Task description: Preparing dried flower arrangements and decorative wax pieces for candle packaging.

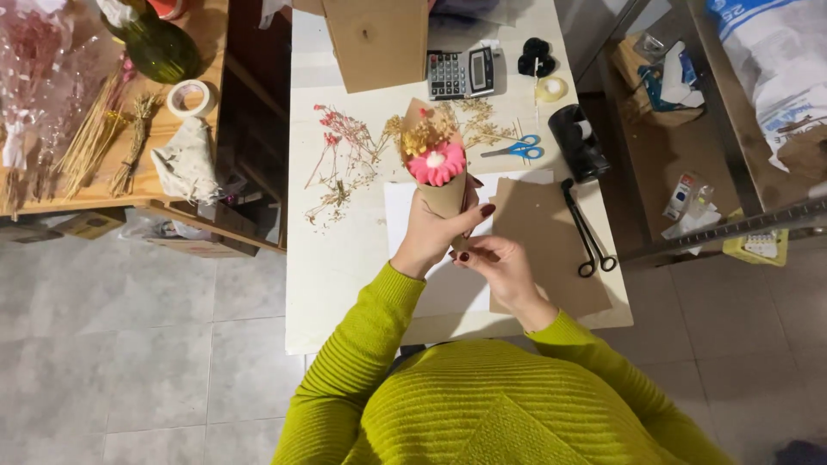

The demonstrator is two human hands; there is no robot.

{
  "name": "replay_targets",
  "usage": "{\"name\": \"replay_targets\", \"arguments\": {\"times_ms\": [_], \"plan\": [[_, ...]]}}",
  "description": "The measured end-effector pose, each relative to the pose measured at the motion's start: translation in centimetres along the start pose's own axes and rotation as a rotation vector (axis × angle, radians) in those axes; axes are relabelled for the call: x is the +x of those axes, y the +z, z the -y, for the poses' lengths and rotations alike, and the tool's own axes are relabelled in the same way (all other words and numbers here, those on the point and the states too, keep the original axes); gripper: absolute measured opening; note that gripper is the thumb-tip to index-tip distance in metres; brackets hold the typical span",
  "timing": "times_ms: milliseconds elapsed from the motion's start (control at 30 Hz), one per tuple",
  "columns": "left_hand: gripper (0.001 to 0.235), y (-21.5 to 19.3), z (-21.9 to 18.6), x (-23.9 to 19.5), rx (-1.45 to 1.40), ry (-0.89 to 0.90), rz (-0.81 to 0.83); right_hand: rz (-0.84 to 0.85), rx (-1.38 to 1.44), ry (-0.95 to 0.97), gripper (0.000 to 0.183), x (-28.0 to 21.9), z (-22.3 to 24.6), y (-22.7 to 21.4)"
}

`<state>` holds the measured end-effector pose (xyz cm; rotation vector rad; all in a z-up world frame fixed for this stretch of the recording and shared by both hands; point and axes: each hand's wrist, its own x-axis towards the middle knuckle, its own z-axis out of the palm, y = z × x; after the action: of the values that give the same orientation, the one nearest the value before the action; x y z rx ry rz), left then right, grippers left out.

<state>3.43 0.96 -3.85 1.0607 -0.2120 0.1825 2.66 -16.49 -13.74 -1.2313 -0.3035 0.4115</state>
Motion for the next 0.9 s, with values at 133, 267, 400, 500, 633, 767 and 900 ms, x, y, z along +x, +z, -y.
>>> {"name": "replay_targets", "arguments": {"times_ms": [133,267,400,500,633,767,900], "plan": [[0.019,0.6,0.1,0.1,-0.102,-0.030,-0.076,-0.129,-0.405,-0.192,0.015,-0.7,2.0,2.6],[0.018,1.1,-0.5,0.2,-0.005,-0.034,-0.190,-0.173,-0.529,-0.461,0.010,-1.0,1.8,3.3],[0.013,-0.8,-0.1,0.1,0.102,0.006,-0.098,-0.181,-0.957,-0.358,0.009,-0.7,0.2,0.9],[0.019,-1.3,-1.7,-0.1,0.284,-0.095,0.000,-0.042,-0.544,-0.199,0.034,1.1,4.7,-1.3],[0.024,-2.1,0.2,-1.0,0.268,-0.166,0.155,0.347,-0.075,-0.341,0.090,3.6,15.9,3.0],[0.035,-1.6,-0.5,-1.1,0.157,-0.147,0.271,0.282,-0.624,-0.364,0.105,4.8,17.0,4.1],[0.024,-3.6,1.5,-2.1,0.063,-0.389,0.265,0.223,-0.578,-0.369,0.097,7.1,16.3,3.7]]}}
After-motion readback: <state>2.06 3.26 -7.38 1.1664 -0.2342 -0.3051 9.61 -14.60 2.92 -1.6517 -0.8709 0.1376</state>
